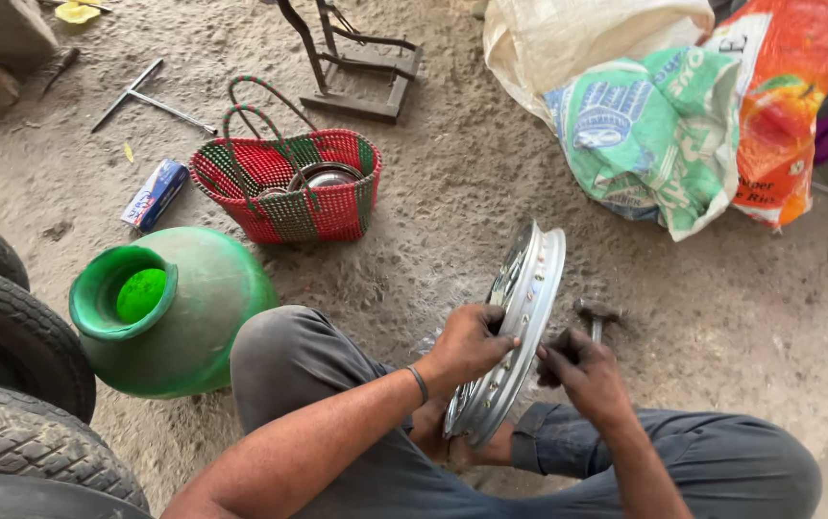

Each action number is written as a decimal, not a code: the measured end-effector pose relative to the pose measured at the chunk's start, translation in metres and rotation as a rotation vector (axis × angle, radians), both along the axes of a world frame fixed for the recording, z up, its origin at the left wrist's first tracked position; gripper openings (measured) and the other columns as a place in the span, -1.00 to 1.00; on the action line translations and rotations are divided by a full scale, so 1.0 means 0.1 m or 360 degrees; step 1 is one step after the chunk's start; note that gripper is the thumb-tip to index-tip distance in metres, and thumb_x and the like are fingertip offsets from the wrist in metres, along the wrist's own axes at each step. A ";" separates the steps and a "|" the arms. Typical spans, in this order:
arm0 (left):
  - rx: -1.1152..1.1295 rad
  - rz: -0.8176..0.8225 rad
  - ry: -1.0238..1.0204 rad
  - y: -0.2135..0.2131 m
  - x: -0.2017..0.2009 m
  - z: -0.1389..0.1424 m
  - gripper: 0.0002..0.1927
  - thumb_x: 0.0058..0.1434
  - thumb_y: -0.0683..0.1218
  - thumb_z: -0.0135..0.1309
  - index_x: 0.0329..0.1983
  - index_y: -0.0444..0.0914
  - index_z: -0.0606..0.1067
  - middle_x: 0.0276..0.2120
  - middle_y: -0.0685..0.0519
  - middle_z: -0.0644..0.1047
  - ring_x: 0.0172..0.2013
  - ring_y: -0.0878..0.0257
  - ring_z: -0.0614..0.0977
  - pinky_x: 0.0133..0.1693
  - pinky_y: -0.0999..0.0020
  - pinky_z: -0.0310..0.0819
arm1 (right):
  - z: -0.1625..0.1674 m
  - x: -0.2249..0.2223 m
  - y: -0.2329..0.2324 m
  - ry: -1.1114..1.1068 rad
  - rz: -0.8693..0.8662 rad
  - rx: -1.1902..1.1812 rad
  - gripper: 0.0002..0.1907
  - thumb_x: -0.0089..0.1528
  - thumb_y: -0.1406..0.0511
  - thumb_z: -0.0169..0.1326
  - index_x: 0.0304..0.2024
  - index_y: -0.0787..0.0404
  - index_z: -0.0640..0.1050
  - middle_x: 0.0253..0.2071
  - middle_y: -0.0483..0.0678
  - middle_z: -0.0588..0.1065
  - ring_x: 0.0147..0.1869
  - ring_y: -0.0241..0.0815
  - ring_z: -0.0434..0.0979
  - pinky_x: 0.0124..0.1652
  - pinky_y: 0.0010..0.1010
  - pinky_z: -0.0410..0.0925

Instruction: The person sits on the ground and uses a hammer to tap small metal pins into holes around a bicycle wheel rim. The person repeatedly rotates the rim and continues tapping the pins into place.

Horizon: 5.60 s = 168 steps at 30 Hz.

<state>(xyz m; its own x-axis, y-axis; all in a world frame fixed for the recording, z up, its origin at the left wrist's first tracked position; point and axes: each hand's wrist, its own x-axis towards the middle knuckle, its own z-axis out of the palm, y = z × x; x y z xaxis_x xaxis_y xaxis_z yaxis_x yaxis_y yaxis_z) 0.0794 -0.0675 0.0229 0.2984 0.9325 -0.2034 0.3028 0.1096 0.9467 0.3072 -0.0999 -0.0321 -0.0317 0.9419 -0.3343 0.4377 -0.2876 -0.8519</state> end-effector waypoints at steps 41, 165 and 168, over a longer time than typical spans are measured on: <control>-0.0667 -0.0309 -0.0420 0.05 -0.20 -0.40 -0.60 0.11 -0.19 0.30 -0.02 -0.48 0.56 -0.26 -0.10 0.65 -0.26 0.21 0.69 -0.21 0.31 0.66 | 0.05 -0.44 -0.42 0.0118 0.0456 0.0085 -0.67 0.20 0.42 0.15 0.04 0.27 0.57 -0.21 0.00 0.71 -0.15 -0.21 0.67 -0.10 -0.29 0.53; -0.0560 -0.0441 -0.0372 0.09 -0.25 -0.65 -0.69 0.05 -0.24 0.33 -0.13 -0.48 0.61 -0.29 -0.03 0.67 -0.29 0.30 0.66 -0.22 0.34 0.60 | -0.14 -0.36 -0.28 0.0203 0.0375 -0.0081 -0.79 0.15 0.41 0.23 -0.15 0.24 0.64 -0.26 -0.11 0.68 -0.18 -0.36 0.62 -0.13 -0.43 0.50; -0.0619 -0.0395 -0.0511 0.08 -0.26 -0.59 -0.67 0.04 -0.26 0.31 -0.10 -0.46 0.60 -0.26 -0.01 0.67 -0.26 0.31 0.67 -0.16 0.37 0.62 | -0.05 -0.40 -0.22 0.0278 0.0302 -0.0075 -0.79 0.14 0.44 0.22 -0.15 0.25 0.66 -0.28 -0.07 0.68 -0.21 -0.34 0.60 -0.16 -0.40 0.51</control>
<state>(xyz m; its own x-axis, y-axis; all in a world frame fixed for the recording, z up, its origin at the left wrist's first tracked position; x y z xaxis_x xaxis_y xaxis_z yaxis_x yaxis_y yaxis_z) 0.0534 -0.0592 -0.0357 0.6028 0.7010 -0.3810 0.0671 0.4313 0.8997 0.2673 -0.1223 -0.0367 -0.2675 0.8972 -0.3514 0.3351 -0.2553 -0.9069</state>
